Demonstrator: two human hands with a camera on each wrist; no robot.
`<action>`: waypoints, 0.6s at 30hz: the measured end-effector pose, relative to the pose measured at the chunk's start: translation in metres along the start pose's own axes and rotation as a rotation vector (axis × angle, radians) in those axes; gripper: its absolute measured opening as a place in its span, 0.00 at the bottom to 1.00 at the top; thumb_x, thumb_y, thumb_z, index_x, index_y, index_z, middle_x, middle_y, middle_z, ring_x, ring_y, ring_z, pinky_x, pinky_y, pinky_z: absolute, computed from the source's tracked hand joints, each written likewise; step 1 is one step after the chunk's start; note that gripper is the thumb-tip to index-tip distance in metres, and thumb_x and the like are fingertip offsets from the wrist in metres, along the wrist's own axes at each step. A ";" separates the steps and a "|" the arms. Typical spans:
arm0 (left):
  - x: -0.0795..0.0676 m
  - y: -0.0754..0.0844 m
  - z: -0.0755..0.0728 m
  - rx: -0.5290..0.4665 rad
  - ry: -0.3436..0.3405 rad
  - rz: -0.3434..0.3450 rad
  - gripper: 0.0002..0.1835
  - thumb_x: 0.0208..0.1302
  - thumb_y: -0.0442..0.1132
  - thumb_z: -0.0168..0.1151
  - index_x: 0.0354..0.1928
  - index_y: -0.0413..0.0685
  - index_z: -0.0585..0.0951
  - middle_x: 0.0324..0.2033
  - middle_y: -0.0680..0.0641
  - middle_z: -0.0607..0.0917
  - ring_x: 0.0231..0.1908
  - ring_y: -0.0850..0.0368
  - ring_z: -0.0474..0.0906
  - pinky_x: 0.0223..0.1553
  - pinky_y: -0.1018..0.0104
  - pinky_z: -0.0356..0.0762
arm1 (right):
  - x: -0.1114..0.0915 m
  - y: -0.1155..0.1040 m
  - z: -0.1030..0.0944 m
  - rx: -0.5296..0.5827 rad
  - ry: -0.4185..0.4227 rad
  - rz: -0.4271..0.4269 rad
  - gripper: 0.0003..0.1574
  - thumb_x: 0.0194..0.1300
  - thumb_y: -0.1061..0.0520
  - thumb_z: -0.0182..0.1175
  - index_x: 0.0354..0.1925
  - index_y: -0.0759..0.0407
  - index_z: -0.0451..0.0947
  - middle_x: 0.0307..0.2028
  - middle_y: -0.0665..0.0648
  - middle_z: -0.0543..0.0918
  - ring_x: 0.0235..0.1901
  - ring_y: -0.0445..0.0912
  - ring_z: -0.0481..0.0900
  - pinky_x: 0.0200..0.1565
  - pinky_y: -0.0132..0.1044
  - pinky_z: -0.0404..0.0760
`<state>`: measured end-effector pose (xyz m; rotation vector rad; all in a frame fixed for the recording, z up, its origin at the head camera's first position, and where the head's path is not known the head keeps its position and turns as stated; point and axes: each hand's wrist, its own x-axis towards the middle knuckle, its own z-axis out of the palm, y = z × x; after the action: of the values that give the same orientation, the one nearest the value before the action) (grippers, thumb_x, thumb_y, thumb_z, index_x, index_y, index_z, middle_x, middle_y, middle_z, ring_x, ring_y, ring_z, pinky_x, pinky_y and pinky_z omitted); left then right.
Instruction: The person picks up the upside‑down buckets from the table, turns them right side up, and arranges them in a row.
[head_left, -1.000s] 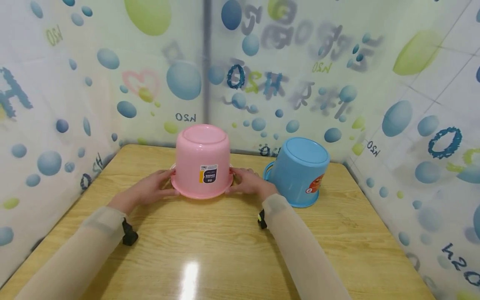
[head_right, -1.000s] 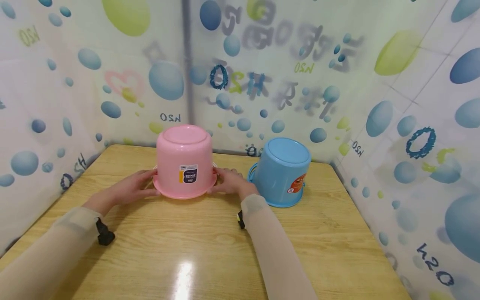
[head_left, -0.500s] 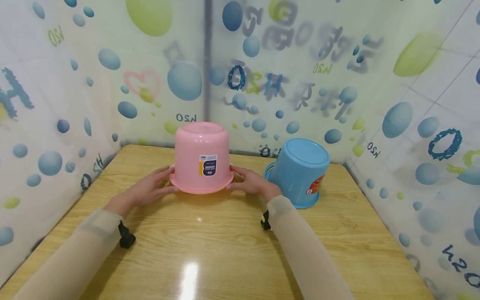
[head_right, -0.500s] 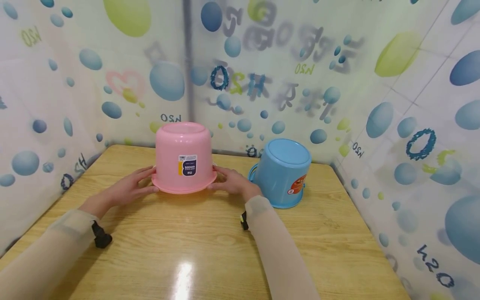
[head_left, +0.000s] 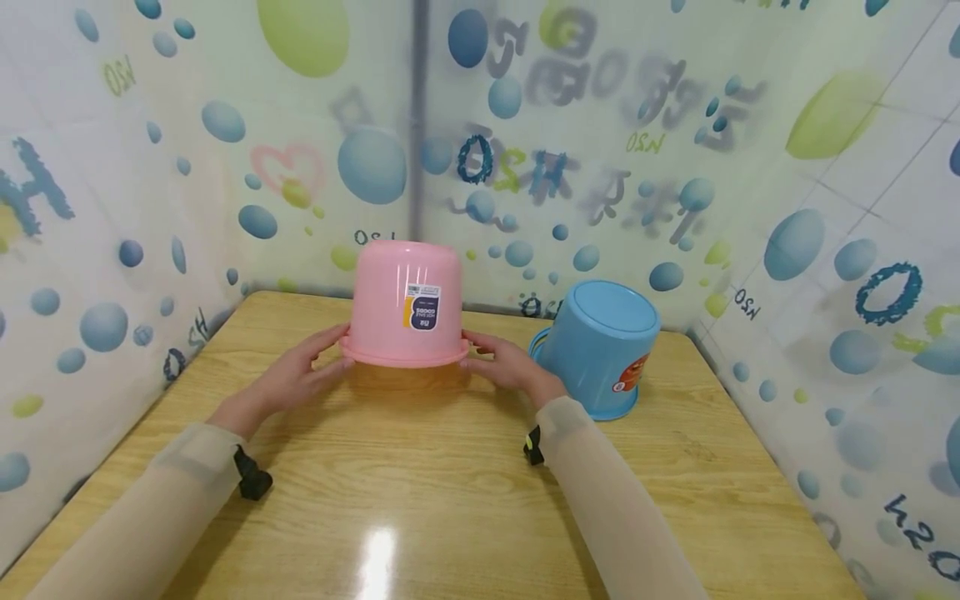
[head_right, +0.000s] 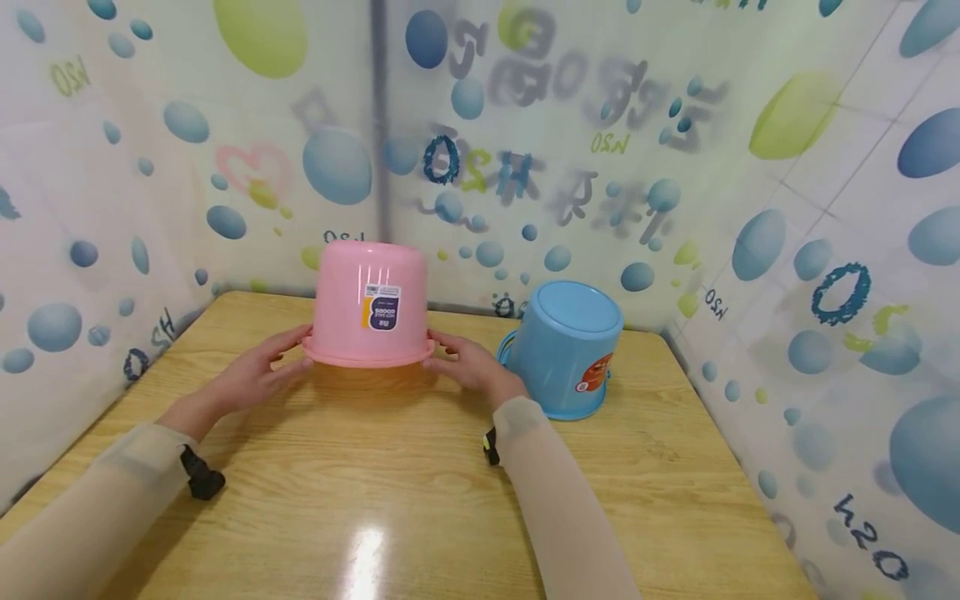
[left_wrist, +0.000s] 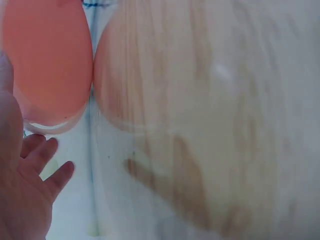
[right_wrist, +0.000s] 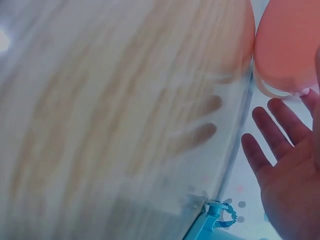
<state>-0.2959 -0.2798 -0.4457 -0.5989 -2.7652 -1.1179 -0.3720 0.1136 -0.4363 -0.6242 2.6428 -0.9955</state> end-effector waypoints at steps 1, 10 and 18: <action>0.000 0.000 0.000 0.003 0.016 0.014 0.38 0.84 0.49 0.61 0.88 0.48 0.61 0.85 0.34 0.63 0.83 0.26 0.57 0.77 0.21 0.61 | 0.000 0.000 0.000 0.006 0.007 0.000 0.45 0.77 0.30 0.64 0.85 0.28 0.62 0.83 0.48 0.70 0.80 0.58 0.70 0.80 0.63 0.70; 0.002 0.006 -0.005 -0.030 0.087 0.076 0.37 0.85 0.42 0.60 0.89 0.52 0.59 0.86 0.35 0.60 0.85 0.27 0.54 0.78 0.22 0.59 | 0.003 -0.003 -0.001 0.076 0.057 -0.047 0.39 0.83 0.31 0.56 0.85 0.28 0.62 0.83 0.48 0.69 0.83 0.58 0.67 0.80 0.62 0.69; 0.004 0.020 -0.008 -0.103 0.140 0.088 0.35 0.88 0.41 0.54 0.90 0.56 0.56 0.87 0.41 0.59 0.84 0.31 0.57 0.76 0.26 0.65 | 0.002 -0.006 -0.002 0.166 0.137 -0.102 0.36 0.88 0.35 0.48 0.85 0.42 0.66 0.78 0.56 0.77 0.78 0.59 0.74 0.78 0.60 0.74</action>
<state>-0.2922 -0.2710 -0.4257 -0.6213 -2.5514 -1.2386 -0.3728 0.1095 -0.4315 -0.6813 2.6287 -1.3160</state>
